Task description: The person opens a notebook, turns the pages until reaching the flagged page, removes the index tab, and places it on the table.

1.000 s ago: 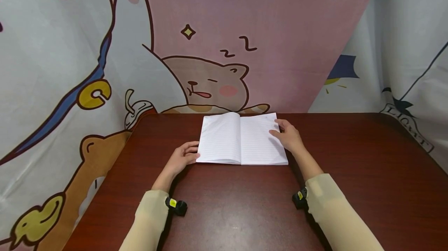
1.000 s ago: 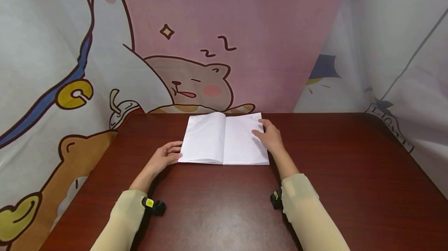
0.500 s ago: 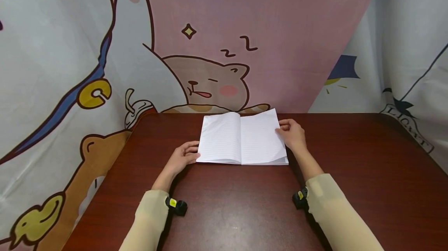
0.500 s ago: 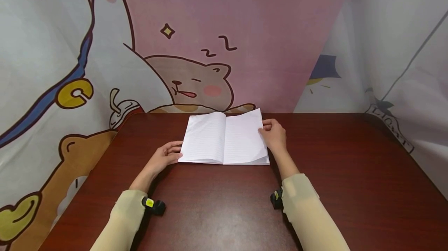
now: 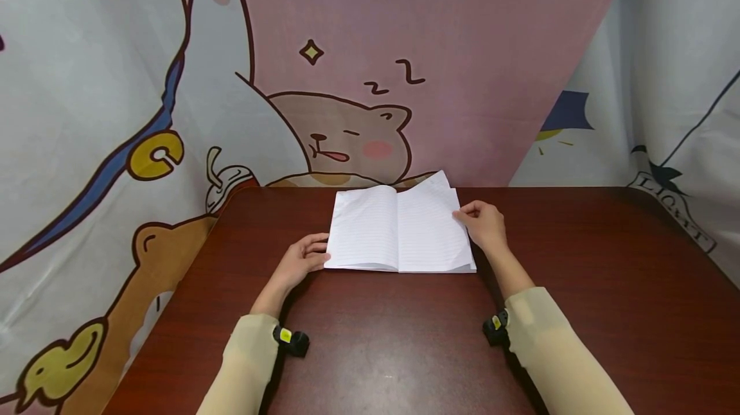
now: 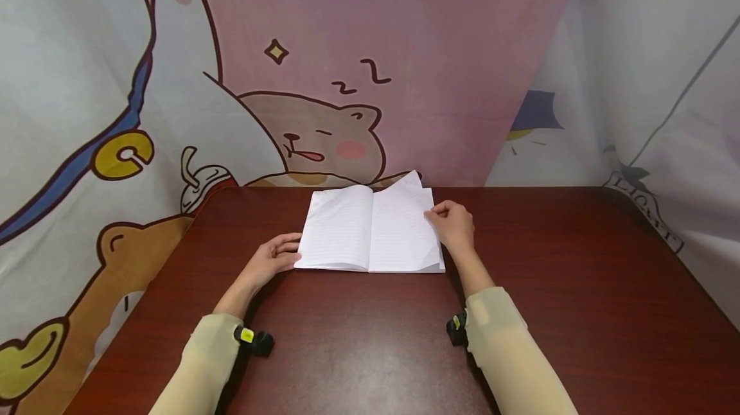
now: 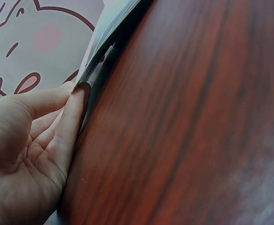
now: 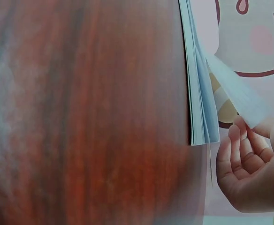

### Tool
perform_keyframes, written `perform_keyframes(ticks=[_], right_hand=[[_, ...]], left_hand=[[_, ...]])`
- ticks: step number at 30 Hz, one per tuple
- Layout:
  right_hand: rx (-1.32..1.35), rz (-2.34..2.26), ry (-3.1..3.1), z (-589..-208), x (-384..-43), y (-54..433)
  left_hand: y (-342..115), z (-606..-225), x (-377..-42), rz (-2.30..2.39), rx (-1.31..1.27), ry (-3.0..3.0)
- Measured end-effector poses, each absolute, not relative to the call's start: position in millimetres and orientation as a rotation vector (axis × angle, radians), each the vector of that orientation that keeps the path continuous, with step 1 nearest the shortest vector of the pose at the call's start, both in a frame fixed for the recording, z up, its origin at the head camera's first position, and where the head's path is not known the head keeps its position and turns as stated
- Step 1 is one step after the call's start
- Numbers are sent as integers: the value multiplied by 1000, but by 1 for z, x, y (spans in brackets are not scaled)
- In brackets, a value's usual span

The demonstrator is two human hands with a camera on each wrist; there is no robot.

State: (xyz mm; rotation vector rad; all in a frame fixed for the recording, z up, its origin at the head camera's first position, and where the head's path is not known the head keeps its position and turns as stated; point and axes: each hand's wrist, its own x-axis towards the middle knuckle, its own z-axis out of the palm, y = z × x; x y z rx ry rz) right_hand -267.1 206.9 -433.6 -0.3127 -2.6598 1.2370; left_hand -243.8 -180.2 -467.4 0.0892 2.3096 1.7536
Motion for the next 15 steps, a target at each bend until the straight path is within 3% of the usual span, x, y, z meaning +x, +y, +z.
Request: perform_keyframes(ticks=[15], right_hand=[[-314, 1198, -2655, -433, -267, 205]], left_hand=[[-181, -468, -244, 1747, 109, 2316]])
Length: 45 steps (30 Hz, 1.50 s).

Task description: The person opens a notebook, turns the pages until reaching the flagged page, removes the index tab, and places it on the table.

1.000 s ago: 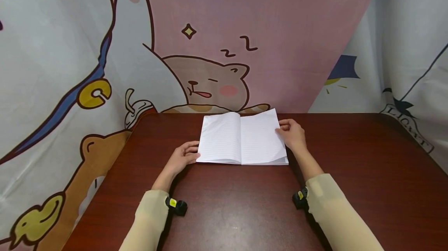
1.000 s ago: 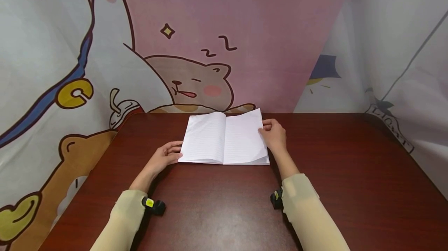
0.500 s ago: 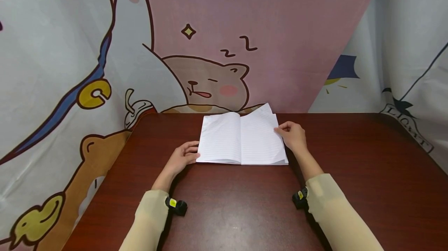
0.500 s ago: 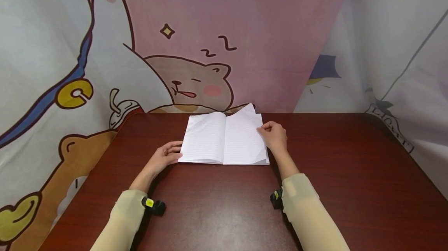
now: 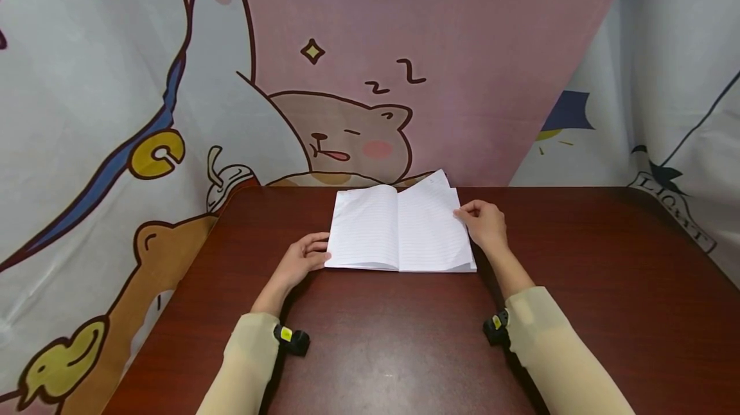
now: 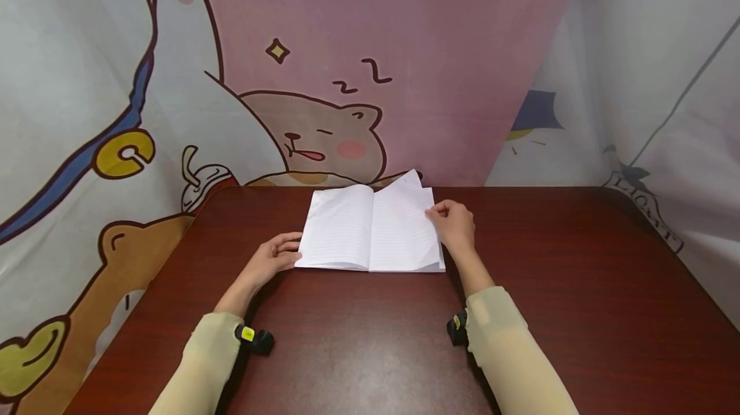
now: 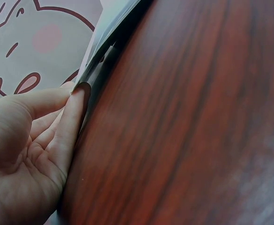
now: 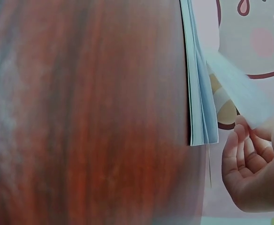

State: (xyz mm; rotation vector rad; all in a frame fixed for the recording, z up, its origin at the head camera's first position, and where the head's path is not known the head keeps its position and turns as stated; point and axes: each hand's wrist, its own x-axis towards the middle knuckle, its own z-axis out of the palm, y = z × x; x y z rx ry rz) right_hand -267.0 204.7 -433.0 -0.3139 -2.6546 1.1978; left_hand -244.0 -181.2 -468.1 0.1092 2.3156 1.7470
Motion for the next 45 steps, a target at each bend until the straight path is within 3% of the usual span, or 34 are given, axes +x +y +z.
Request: perform_keyframes(ticks=[22, 34, 45], right_hand=[[-257, 1301, -2575, -429, -266, 195], [255, 1686, -2623, -437, -268, 184], [369, 1669, -2659, -442, -268, 167]], left_hand=[[-180, -468, -244, 1755, 108, 2319], [-181, -467, -244, 1755, 101, 2308], [-180, -466, -243, 1745, 95, 2322]])
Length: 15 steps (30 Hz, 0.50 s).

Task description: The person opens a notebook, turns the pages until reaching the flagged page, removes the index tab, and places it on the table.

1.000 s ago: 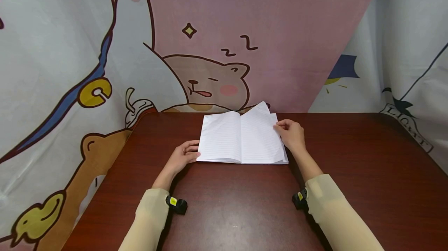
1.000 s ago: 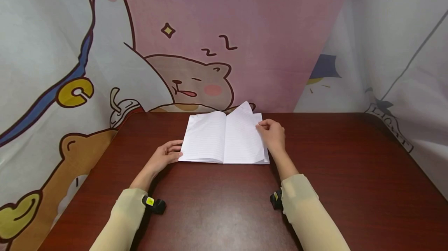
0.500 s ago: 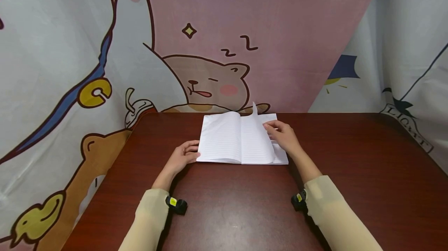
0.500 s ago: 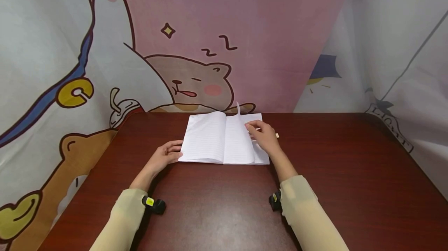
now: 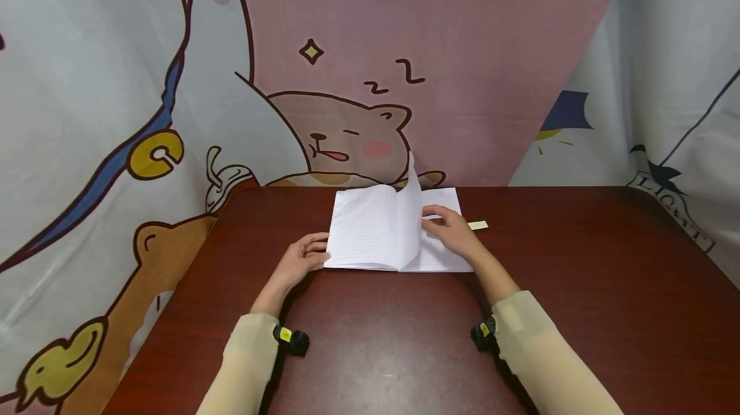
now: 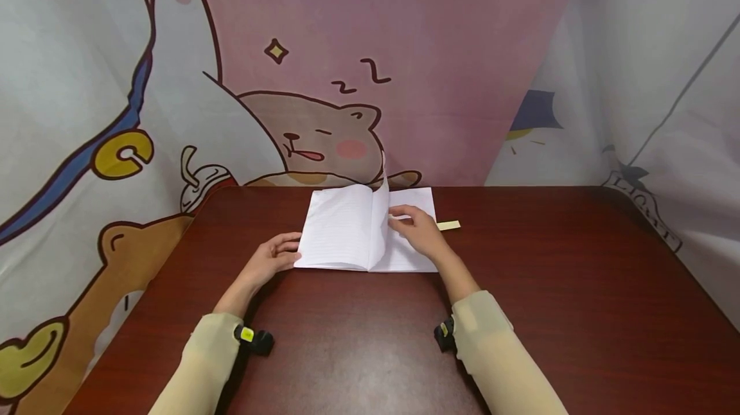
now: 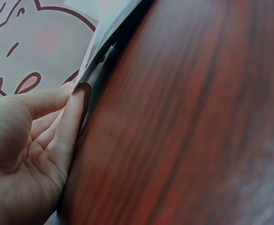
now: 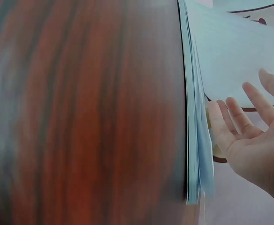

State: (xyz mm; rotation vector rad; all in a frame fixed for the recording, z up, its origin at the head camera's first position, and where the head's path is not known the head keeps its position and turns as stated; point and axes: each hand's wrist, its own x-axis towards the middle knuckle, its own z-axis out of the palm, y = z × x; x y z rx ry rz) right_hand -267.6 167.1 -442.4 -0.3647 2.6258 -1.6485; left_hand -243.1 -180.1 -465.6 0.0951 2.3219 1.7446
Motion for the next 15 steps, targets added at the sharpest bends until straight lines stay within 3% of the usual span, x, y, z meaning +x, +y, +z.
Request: perform_keyframes(ticks=[15], right_hand=[[-360, -1903, 2452, -429, -263, 146]], left_hand=[[-181, -467, -243, 1746, 112, 2312]])
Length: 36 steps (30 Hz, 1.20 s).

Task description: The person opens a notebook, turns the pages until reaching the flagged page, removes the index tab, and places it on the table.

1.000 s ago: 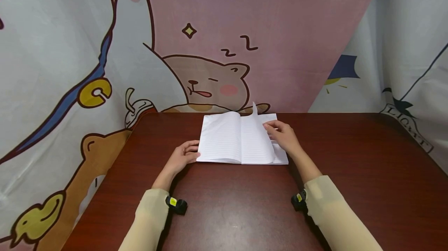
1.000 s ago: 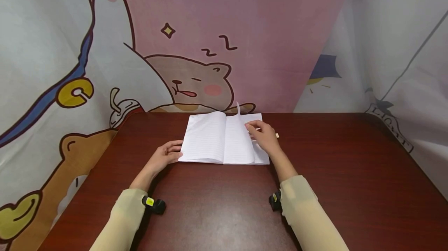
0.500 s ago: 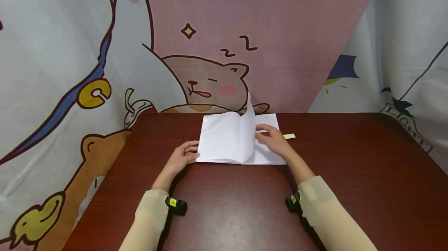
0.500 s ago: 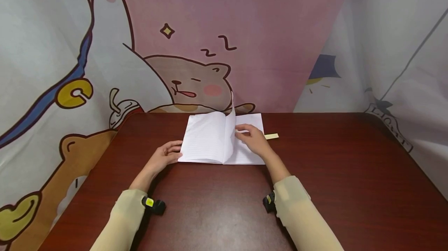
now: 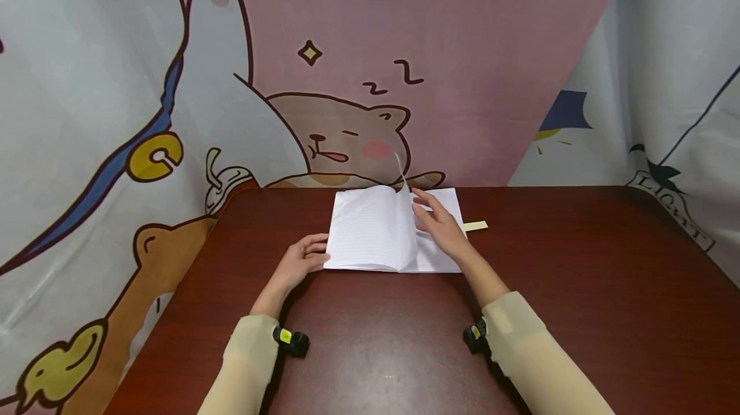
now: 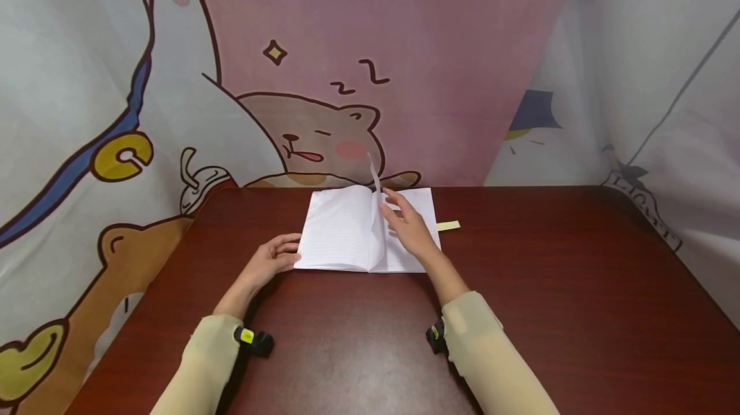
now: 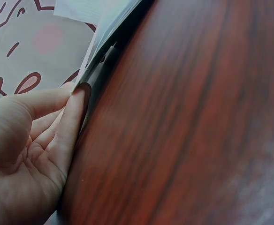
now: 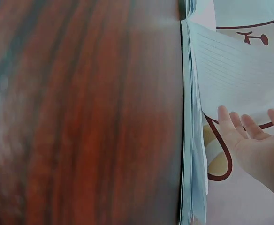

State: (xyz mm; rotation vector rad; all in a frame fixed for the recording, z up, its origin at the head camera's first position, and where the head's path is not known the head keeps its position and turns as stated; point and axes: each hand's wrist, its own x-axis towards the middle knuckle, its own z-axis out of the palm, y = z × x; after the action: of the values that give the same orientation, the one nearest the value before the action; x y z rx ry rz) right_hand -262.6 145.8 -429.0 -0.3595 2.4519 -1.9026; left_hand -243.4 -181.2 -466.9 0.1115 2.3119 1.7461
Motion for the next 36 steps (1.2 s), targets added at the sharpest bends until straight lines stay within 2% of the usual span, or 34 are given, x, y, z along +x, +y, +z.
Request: perform_keyframes(ticks=[13, 25, 36], right_hand=[[-571, -1761, 2564, -431, -260, 137], [-570, -1535, 2556, -435, -258, 124], [-676, -1408, 2472, -437, -254, 118]], left_hand=[[-182, -469, -244, 1747, 109, 2319], [-182, -469, -244, 1780, 123, 2292], [-183, -468, -244, 1760, 140, 2307]])
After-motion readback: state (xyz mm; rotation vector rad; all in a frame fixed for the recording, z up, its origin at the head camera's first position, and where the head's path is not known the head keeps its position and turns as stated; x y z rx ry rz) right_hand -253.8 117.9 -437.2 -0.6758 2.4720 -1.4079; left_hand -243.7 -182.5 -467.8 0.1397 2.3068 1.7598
